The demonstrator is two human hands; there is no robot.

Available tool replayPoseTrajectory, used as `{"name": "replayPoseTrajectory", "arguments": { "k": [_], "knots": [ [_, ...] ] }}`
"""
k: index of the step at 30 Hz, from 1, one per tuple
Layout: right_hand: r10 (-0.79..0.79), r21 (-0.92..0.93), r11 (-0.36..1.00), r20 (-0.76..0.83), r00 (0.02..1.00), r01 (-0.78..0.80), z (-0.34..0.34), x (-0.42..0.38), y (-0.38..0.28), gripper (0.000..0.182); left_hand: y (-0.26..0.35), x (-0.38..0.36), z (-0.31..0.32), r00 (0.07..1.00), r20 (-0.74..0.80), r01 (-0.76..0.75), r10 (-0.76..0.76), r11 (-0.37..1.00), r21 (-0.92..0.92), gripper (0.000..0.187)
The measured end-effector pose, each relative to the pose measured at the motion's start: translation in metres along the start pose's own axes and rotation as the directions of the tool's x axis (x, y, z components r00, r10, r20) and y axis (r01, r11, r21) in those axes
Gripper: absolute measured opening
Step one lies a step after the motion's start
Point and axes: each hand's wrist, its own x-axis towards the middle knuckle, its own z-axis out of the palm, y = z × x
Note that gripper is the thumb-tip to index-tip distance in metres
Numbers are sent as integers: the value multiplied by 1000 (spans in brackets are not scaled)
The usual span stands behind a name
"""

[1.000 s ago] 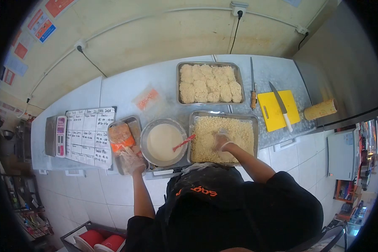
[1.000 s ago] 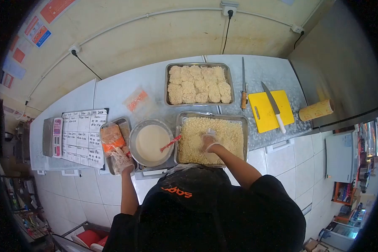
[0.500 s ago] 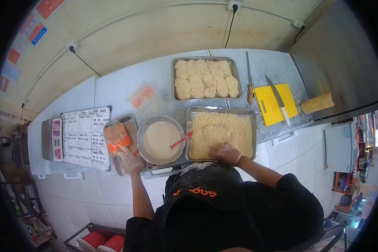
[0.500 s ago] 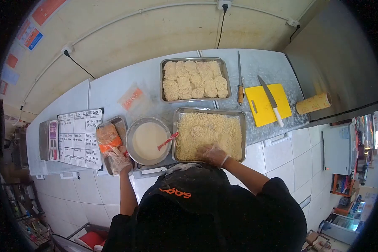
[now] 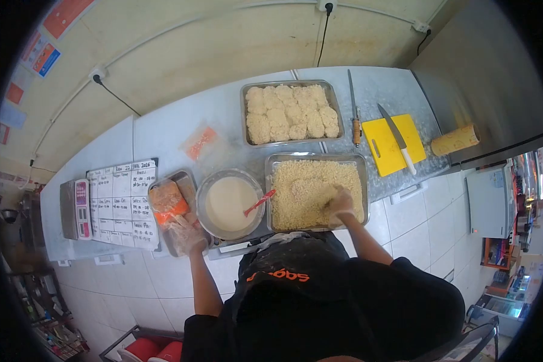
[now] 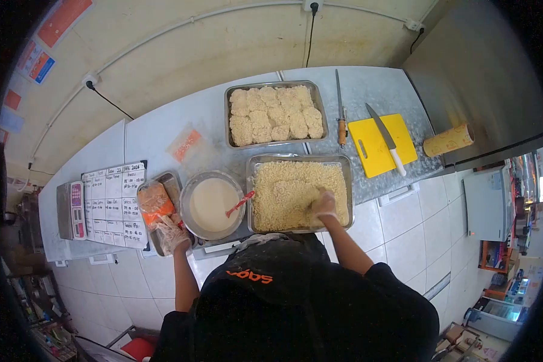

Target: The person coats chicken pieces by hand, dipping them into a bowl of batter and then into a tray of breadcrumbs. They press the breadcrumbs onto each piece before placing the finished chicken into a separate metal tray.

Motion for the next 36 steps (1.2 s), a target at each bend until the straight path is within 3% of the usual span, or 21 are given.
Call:
{"name": "replayPoseTrajectory", "arguments": {
  "k": [3,5,7,9,12,15,18,22,26,28,33,36],
  "knots": [
    [-134,385,923,288,948,14,-30,23,4,55,-1,4,5,999,-36,-6,8,998,58,77],
    [-130,395,915,474,871,-78,-39,42,-6,51,-4,3,10,999,-37,-11,13,998,61,77],
    [-189,376,925,571,799,-50,-59,51,-29,52,-3,3,7,999,-32,-12,14,998,58,78],
    [-309,349,931,589,747,109,-90,51,-79,55,-2,1,5,1000,-23,2,-1,999,40,78],
    [-374,382,908,560,739,170,-88,51,-117,62,5,-4,-11,1000,19,25,-25,1000,18,78],
    [-489,8,856,341,803,517,-19,31,-121,83,3,-3,-7,1000,-24,2,-2,1000,-4,78],
    [-457,-285,755,417,786,590,-21,8,-136,96,5,-5,-10,1000,-20,5,-5,1000,-12,78],
    [-552,-163,749,384,740,643,-10,11,-125,93,-1,1,5,997,-69,-25,25,1000,0,78],
    [-542,-154,767,365,757,624,-11,22,-102,91,-7,3,8,999,40,5,-2,997,-75,88],
    [-537,-185,766,343,771,616,-15,29,-91,90,7,-1,-20,991,127,65,-52,993,-96,88],
    [-493,-229,795,298,818,562,-17,29,-75,82,3,2,-2,1000,14,-8,8,1000,5,81],
    [-585,-260,736,222,780,625,-21,33,-65,72,-1,0,2,1000,-3,-11,11,997,76,79]
  ]
}}
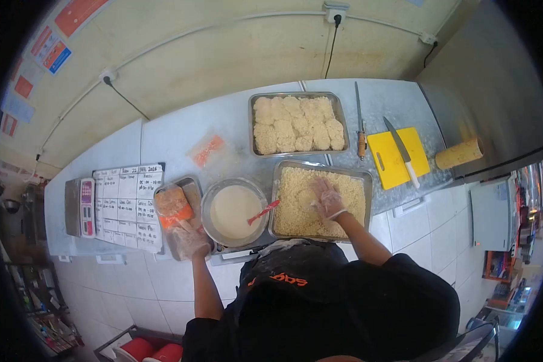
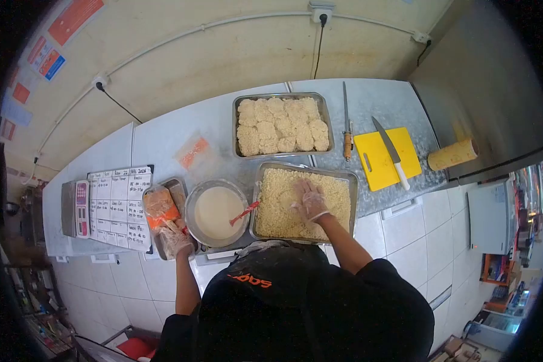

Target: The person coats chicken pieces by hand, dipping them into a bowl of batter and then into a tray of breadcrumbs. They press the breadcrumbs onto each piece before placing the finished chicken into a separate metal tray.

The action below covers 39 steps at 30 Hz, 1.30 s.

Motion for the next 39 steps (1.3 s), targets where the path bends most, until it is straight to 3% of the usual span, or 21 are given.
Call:
{"name": "replayPoseTrajectory", "arguments": {
  "k": [3,5,8,11,14,17,20,23,26,29,32,36,39],
  "knots": [
    [168,81,983,-8,986,-167,11,-11,32,49,-1,9,12,1000,-21,-13,12,1000,-17,80],
    [406,308,893,-238,882,-328,12,-28,49,30,-4,7,12,1000,-4,3,-3,1000,-24,80],
    [683,412,579,227,694,-704,-3,-31,46,29,-3,6,11,1000,-7,-4,4,1000,-15,80],
    [431,607,184,657,619,-773,2,-19,49,42,-10,12,30,992,-100,-84,82,996,-10,79],
    [313,740,-154,665,678,-655,-9,-9,22,49,-9,15,29,998,-33,-46,45,999,-22,78],
    [496,669,125,597,630,-732,22,-2,18,46,-9,13,26,996,-20,-84,82,988,-132,89],
    [568,415,692,193,800,-591,20,-4,13,42,-4,7,13,999,38,-15,24,974,-225,88],
    [430,472,775,94,898,-420,-46,-6,-1,42,0,3,1,998,46,-24,32,986,-165,88],
    [224,292,920,151,963,-260,-95,-1,-3,42,-7,8,18,996,-38,-85,81,989,-123,88],
    [157,219,954,212,965,-203,-141,-4,6,36,-9,13,23,999,-23,-49,46,991,-124,88],
    [85,269,950,258,962,-157,-153,-10,31,41,-12,7,8,993,-46,-114,105,950,-290,93],
    [-19,241,969,305,952,-58,-146,-8,59,44,2,-1,-34,994,65,106,-88,923,-370,94],
    [-62,307,951,289,955,-32,-152,5,79,43,1,-11,-72,988,149,83,-33,937,-338,85]
  ]
}}
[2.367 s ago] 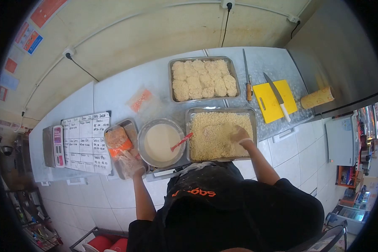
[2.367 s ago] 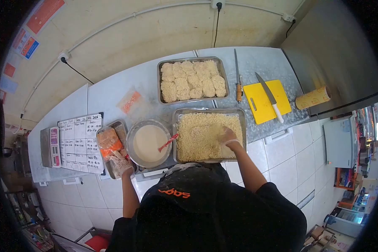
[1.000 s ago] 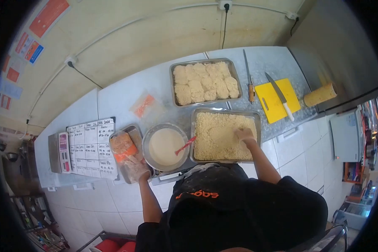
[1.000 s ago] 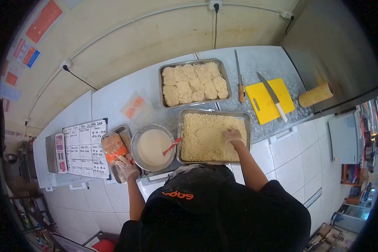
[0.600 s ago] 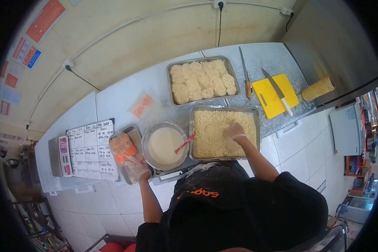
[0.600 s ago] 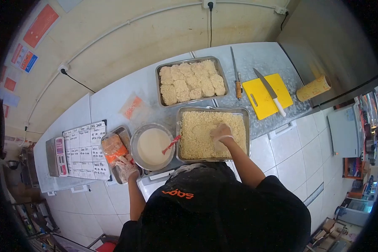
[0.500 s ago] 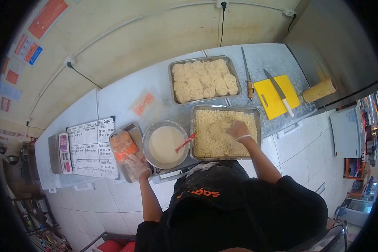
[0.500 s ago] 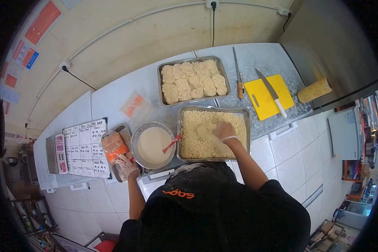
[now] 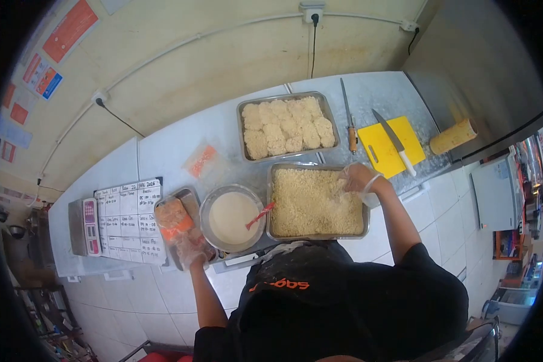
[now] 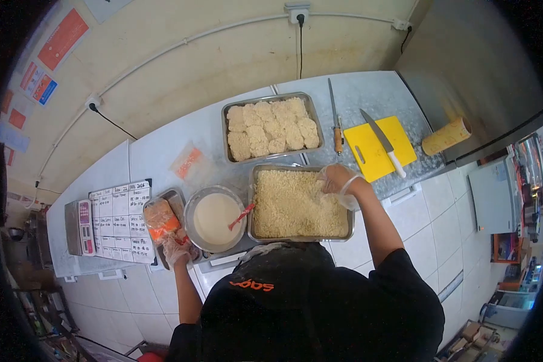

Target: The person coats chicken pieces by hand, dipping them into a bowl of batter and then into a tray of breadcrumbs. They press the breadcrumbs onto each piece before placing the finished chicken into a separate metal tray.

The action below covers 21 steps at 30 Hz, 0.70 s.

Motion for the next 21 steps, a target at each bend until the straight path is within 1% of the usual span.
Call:
{"name": "replayPoseTrajectory", "arguments": {
  "k": [1,2,4,5,8,9,12,13,14,15,16,17,18,19,20,21],
  "knots": [
    [-9,-20,1000,4,1000,9,-13,5,2,43,5,-7,-7,998,-53,-15,17,1000,26,79],
    [-18,-39,999,5,1000,19,-28,11,3,42,6,-7,-11,999,-39,-18,19,999,38,77],
    [-82,-52,995,-53,995,79,-57,26,7,41,5,-7,-16,1000,-15,-24,26,998,65,75],
    [-114,-59,992,-83,990,109,-70,36,11,40,-2,-7,-8,975,-188,-99,119,989,110,48],
    [-111,-186,978,-88,990,93,-104,82,36,39,-19,8,-2,986,-60,-149,157,982,119,49],
    [-100,-203,976,-127,987,73,-116,95,36,35,-35,27,12,988,66,-147,138,975,167,52],
    [-96,-259,965,-242,966,31,-144,132,37,25,-45,42,28,984,61,-179,169,948,265,82],
    [-111,-281,959,-270,956,32,-144,147,45,22,-38,38,19,986,123,-132,109,970,203,80],
    [-126,-301,953,-294,947,33,-144,162,54,20,-46,52,28,976,135,-197,170,955,220,78],
    [-114,-347,938,-278,954,11,-140,172,61,23,-65,74,48,962,152,-256,225,937,237,76],
    [-105,-391,920,-254,961,-3,-129,178,69,25,-65,72,45,948,175,-306,267,918,254,75],
    [-104,-437,900,-222,969,-3,-114,186,75,29,-63,70,49,936,156,-353,317,852,388,61],
    [-141,-388,921,-256,956,32,-91,196,98,29,-66,83,55,904,220,-427,366,753,500,54],
    [-189,-339,937,-275,943,89,-68,205,119,29,-89,100,78,875,296,-482,383,647,591,48],
    [-145,-282,957,-245,959,73,-56,205,122,30,-104,105,85,840,279,-517,465,532,670,44],
    [-163,-259,961,-269,949,92,-25,224,158,31,-118,109,92,798,260,-522,543,411,747,41]
  ]
}}
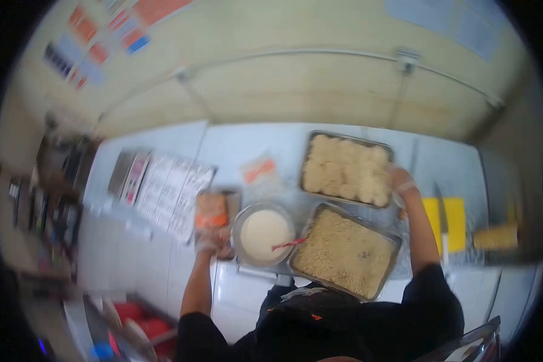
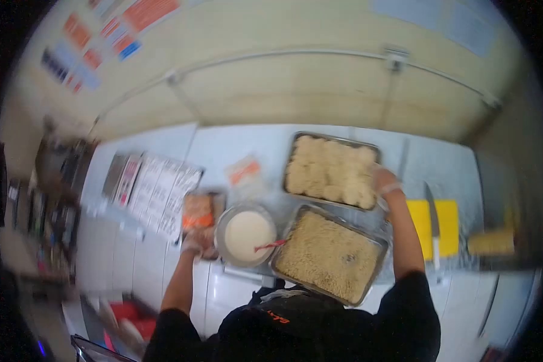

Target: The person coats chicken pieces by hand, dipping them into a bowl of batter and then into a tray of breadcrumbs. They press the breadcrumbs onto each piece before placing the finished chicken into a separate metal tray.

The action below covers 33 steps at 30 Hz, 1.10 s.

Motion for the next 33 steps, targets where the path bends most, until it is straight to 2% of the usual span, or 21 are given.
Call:
{"name": "replayPoseTrajectory", "arguments": {
  "k": [1,2,3,5,7,10,12,13,14,15,17,19,22,23,24,25,27,29,31,33],
  "knots": [
    [201,-64,979,191,961,-192,-54,-12,-54,27,6,-28,-126,912,247,410,-328,681,-607,48],
    [41,-11,999,-148,988,-43,-42,-30,-52,29,9,-39,-168,864,218,453,-454,513,-729,60],
    [-87,130,979,-424,901,155,-50,-34,-68,30,6,-38,-104,842,22,384,-539,571,-726,61],
    [-10,46,999,-382,924,29,-48,-41,-84,27,-2,-53,-154,828,184,466,-529,468,-751,58],
    [130,85,989,-76,989,-123,-14,-50,-71,22,3,-65,-178,761,171,444,-626,311,-840,53],
    [125,193,980,-376,918,-54,-9,-50,-96,19,-1,-63,-176,682,337,583,-649,203,-787,51],
    [182,509,861,-265,947,-23,59,-46,-84,19,1,-73,-178,649,455,509,-609,-97,-855,52],
    [170,580,814,-177,970,-37,55,-46,-105,20,1,-78,-179,644,495,444,-583,-243,-863,53],
    [156,643,763,-87,984,-64,49,-46,-128,20,8,-78,-154,645,428,213,-633,-389,-896,46],
    [108,634,766,34,994,-105,11,-58,-203,22,10,-85,-143,642,429,70,-636,-509,-858,45],
    [-132,838,529,-74,988,133,11,-68,-288,24,20,-98,-137,674,465,-96,-574,-693,-714,44],
    [-342,785,561,-71,937,264,15,-90,-372,43,33,-114,-132,720,472,-166,-509,-786,-595,43],
    [-555,808,504,31,831,306,3,-125,-505,77,61,-147,-122,772,471,-176,-427,-855,-487,42],
    [-641,789,446,-49,766,423,13,-134,-539,87,72,-158,-119,789,465,-168,-402,-869,-466,42],
    [-708,763,380,-123,695,523,28,-144,-567,96,79,-176,-118,790,446,-198,-420,-864,-463,41],
    [-757,707,407,-94,646,579,35,-152,-583,101,85,-196,-113,773,429,-246,-466,-845,-475,41],
    [-842,585,420,-34,538,694,51,-164,-620,112,100,-251,-121,640,328,-494,-695,-699,-517,42],
    [-714,600,667,346,609,441,33,-166,-640,110,102,-290,-86,676,348,-513,-649,-754,-410,28],
    [-777,791,488,201,596,369,60,-153,-621,100,108,-333,-42,714,471,-470,-518,-853,-226,14],
    [-653,529,728,339,677,437,35,-139,-626,81,123,-385,-3,691,545,-500,-475,-858,-115,8]
  ]
}}
